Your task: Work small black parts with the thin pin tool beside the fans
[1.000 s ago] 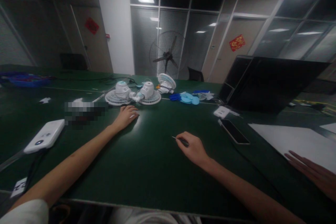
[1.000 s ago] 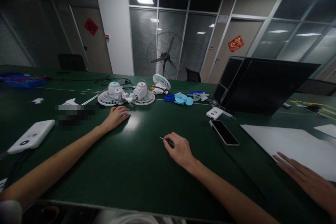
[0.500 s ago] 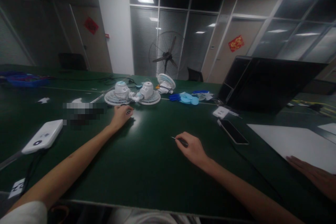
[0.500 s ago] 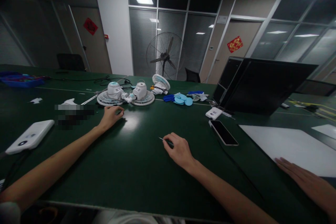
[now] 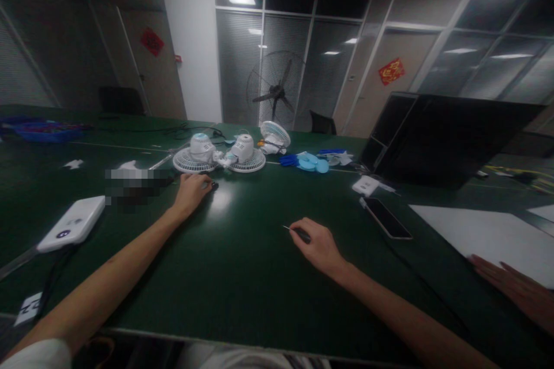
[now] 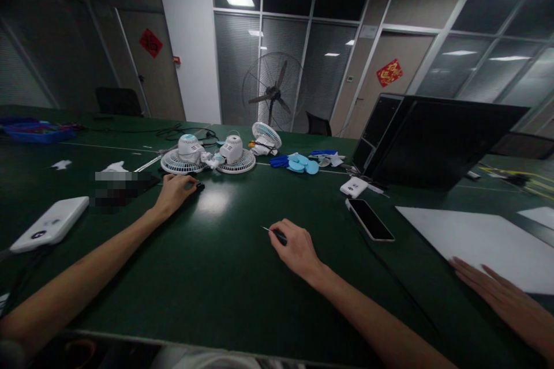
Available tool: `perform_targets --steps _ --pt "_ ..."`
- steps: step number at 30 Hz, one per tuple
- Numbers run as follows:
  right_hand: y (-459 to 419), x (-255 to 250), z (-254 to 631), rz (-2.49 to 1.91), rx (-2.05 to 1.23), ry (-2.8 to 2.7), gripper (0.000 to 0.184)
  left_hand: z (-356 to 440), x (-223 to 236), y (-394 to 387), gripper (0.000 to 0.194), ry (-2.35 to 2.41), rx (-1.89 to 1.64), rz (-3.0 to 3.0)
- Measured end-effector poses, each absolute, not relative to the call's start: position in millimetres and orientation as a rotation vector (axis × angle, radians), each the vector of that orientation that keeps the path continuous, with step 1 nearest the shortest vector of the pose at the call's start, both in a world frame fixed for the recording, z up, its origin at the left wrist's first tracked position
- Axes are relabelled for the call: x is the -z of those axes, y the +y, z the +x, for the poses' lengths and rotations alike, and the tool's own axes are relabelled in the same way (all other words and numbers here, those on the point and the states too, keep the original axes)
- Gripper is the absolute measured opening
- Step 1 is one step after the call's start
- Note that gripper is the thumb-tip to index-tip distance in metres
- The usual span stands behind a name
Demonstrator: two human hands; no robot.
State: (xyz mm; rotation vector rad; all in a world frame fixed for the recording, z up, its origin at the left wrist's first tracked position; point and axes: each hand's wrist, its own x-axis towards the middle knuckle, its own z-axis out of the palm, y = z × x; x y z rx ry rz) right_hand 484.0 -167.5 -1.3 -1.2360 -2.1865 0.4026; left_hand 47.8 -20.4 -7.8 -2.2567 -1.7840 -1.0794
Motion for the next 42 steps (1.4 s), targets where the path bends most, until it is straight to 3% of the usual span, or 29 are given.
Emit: perform_targets --steps 5,16,35,39,42 --pt "-167 3 484 -1.237 -0.402 -2.184 0.014 46 9 -22 0.022 -1.704 0.894 -2.249" --pt "-168 1 485 -1.236 -0.403 -2.191 0.016 46 10 -18 0.028 -1.658 0.84 -2.304" --pt "-167 4 486 -1.196 -0.414 -2.2 0.016 51 14 -14 0.027 -1.817 0.963 -2.482" --pt "-169 0 485 -1.138 -0.429 -2.241 0.016 95 12 -37 0.021 -1.601 0.958 -2.801" --pt "-171 -3 484 -1.079 -0.448 -2.298 0.017 145 9 -70 0.018 -1.143 1.023 -3.222"
